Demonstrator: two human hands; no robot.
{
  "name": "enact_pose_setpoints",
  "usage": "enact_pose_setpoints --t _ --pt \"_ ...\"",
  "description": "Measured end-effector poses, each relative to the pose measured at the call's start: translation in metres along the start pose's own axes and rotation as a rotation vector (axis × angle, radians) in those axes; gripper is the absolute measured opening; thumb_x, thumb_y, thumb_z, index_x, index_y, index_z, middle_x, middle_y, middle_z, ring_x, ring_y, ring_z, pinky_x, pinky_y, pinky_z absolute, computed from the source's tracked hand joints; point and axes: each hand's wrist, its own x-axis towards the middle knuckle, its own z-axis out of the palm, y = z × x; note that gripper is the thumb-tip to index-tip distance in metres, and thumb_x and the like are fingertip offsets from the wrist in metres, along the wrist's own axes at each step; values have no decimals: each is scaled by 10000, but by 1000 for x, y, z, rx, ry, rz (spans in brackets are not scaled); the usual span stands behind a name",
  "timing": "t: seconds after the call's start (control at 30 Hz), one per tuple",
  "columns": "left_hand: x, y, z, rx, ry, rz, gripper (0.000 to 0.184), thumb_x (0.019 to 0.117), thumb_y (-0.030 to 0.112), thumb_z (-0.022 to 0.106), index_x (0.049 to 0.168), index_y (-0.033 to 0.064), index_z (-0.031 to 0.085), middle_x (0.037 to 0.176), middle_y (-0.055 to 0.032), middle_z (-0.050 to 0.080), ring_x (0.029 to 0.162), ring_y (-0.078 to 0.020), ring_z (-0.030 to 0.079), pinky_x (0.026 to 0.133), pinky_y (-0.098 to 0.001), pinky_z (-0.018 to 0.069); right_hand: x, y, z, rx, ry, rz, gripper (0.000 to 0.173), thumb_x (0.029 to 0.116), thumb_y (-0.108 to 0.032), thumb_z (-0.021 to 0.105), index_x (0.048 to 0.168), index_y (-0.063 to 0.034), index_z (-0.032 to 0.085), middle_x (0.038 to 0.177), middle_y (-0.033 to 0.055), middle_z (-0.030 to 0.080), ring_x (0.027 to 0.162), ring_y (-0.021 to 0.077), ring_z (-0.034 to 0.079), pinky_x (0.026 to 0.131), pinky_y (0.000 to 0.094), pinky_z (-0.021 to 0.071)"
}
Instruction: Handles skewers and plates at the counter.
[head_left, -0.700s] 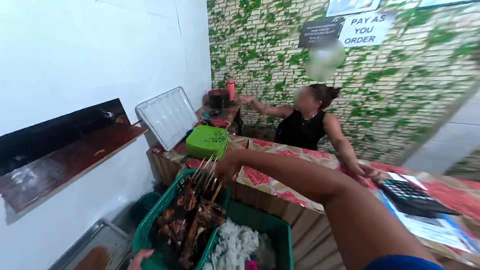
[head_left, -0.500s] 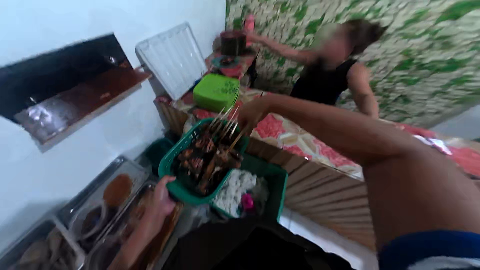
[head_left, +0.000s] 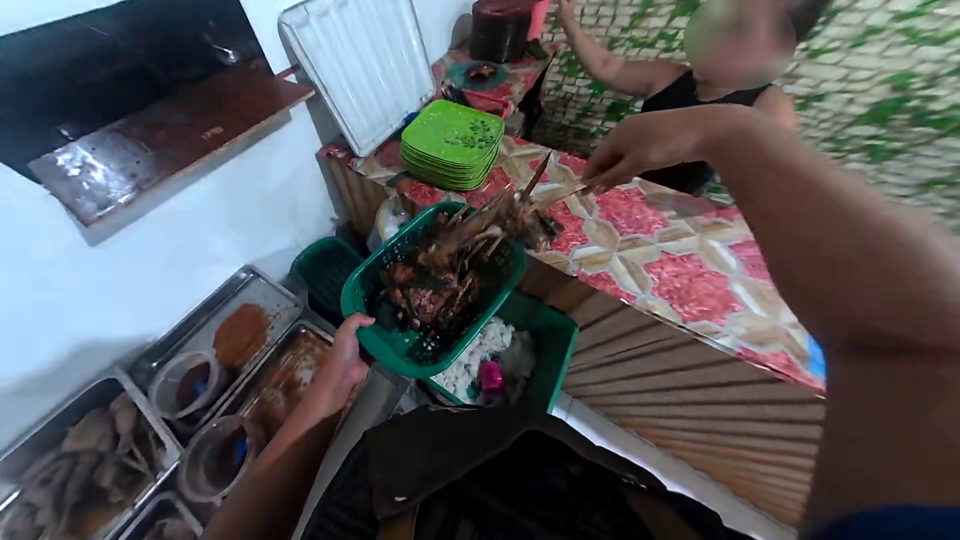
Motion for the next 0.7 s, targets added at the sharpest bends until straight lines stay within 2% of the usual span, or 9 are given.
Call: enact_pose_setpoints --t 0.07,0.13,0.17,0.23,0.3,0.43,0.57,0.7 --pt "1 -3 -7 -22 14 21 267 1003 129 450 1238 52 551 1036 -135 688 910 -229 707 744 -418 609 -19 34 11 255 146 85 104 995 -43 636 991 -4 731 773 72 660 673 126 587 673 335 511" --pt "2 -7 -16 -41 27 38 266 997 128 452 1233 59 554 1018 -126 694 889 -223 711 720 -414 611 -37 76 32 456 318 128 131 1000 -26 590 1006 -12 720 696 18 596 562 62 483 535 260 425" --pt "1 -9 -21 -47 28 46 261 1000 131 441 1227 67 554 1008 -119 698 878 -218 715 708 -413 615 -46 96 45 532 395 148 157 1005 -38 572 1040 -13 723 685 -1 582 543 46 451 518 245 394" --pt "-3 -10 -32 -42 31 65 251 1004 141 409 1197 84 558 979 -96 704 853 -199 718 685 -408 615 -64 123 71 652 534 206 176 1008 -60 541 1061 -6 699 675 -32 553 527 14 421 503 202 371" --pt "-6 -12 -45 -31 29 99 251 1002 150 383 1181 104 553 950 -67 708 823 -173 719 668 -397 616 -80 136 97 757 646 309 192 1035 -79 528 1092 13 687 686 -25 538 528 18 398 497 202 346" --pt "-3 -17 -70 -38 -14 207 242 983 154 355 1078 167 577 872 16 737 765 -101 730 629 -339 627 -102 160 146 883 795 544 216 1062 -183 557 1152 -45 695 674 -40 522 511 19 360 480 206 313" --pt "-9 -11 -76 -84 2 223 246 1006 160 336 1046 201 575 871 44 735 790 -89 731 662 -337 630 -98 169 167 946 823 697 271 1070 -249 555 1166 -34 689 693 -20 529 519 34 376 489 221 331" --pt "-11 -8 -82 -53 -21 212 302 1010 177 303 988 236 599 855 53 754 774 -84 736 630 -336 627 -78 192 183 924 803 833 335 1072 -314 553 1170 -22 684 795 49 576 614 105 412 584 319 380"
